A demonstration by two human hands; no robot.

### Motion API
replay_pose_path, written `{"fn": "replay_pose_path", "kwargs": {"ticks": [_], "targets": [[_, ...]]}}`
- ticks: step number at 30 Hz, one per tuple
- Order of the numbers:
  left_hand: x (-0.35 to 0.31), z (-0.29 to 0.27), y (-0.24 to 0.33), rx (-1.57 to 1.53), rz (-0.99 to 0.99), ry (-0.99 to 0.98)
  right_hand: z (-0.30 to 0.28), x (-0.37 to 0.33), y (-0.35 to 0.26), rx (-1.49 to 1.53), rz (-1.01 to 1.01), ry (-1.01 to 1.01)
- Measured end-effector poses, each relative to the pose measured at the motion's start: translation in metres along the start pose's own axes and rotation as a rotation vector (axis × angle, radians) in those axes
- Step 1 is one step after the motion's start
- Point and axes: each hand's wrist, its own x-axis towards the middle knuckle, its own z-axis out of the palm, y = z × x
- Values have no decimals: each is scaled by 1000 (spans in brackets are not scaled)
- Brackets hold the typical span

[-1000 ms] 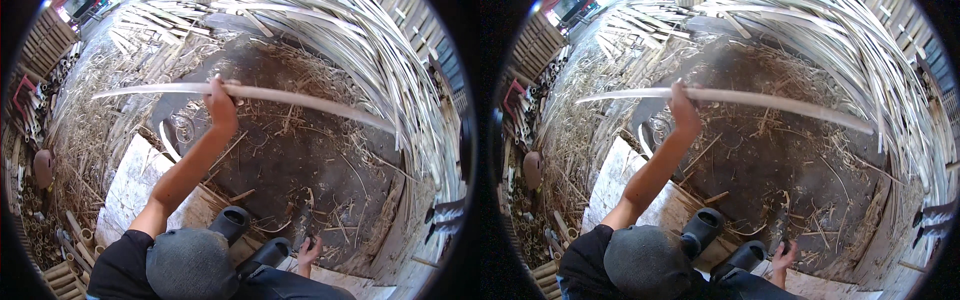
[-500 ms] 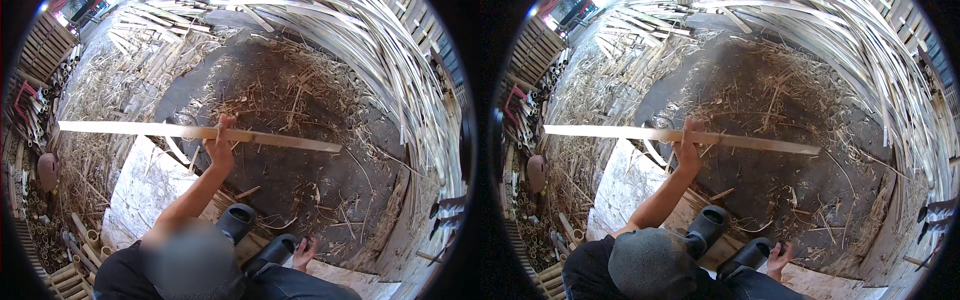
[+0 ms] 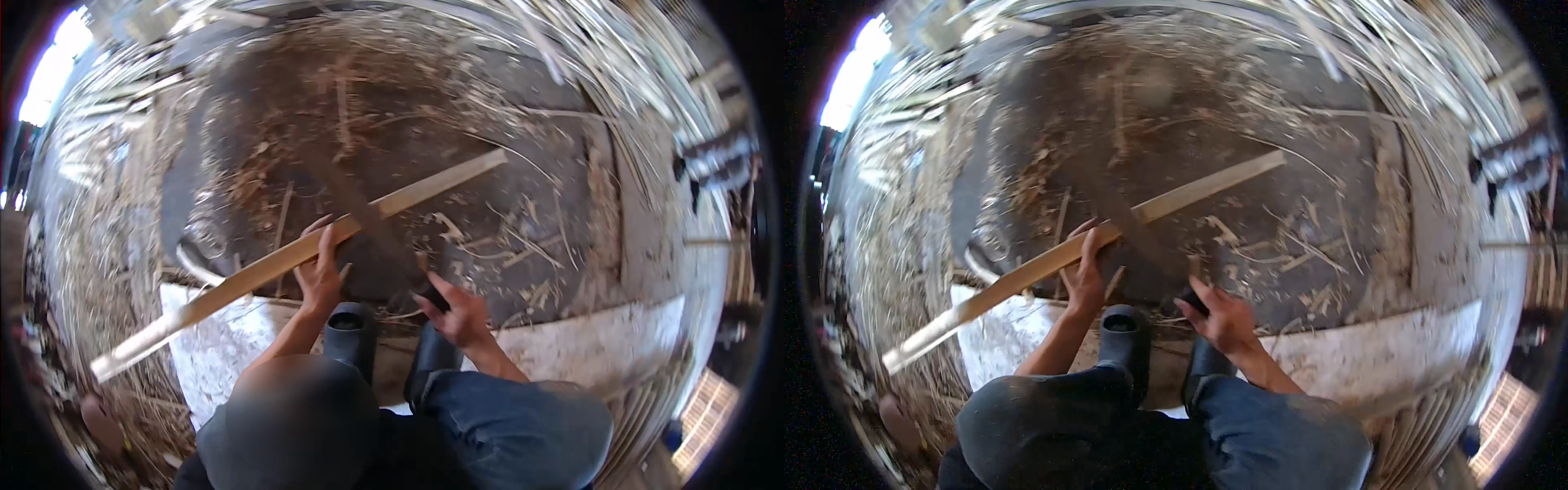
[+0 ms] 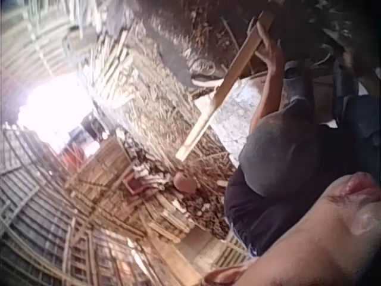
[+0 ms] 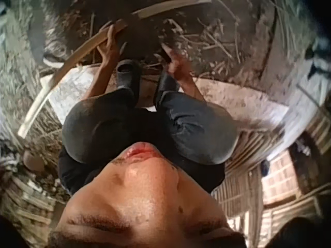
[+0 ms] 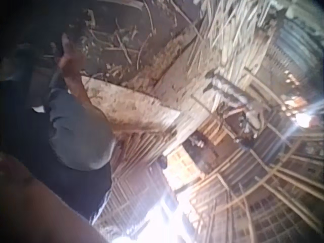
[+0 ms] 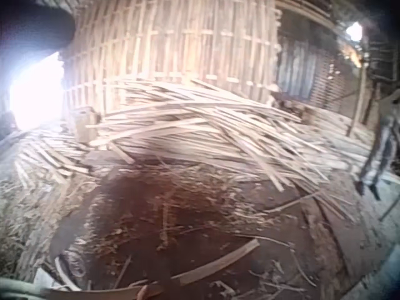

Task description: Shave and trim thin bamboo strips using a large knife.

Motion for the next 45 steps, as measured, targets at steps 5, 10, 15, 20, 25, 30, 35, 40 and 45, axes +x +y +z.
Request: {"fn": "replay_pose_path", "kwargs": {"ticks": [5, 10, 15, 20, 25, 30, 35, 40, 45], "targets": [[-27, 2, 10, 25, 3, 8, -36, 20, 114, -181, 529, 68], [-28, -33, -16, -11, -24, -84, -78, 4, 224, -163, 529, 259], [-35, -24, -21, -53, -148, -66, -8, -21, 130, 67, 105, 69], [-29, -54, -17, -123, -120, -72, 21, -22, 107, 446, 10, 213], [-36, -63, -19, -193, -101, -160, -75, -1, 173, -118, 466, 239], [-31, -69, -6, -164, -82, -145, -68, -11, 109, -81, 440, -132], [-20, -50, -20, -190, -283, 153, 13, -56, 63, -171, -92, -56], [-11, -49, -14, -318, -431, 193, 35, -50, 86, -27, 120, 260], [-2, -61, 15, -243, -316, 145, -12, -27, 149, 37, 563, 630]]}}
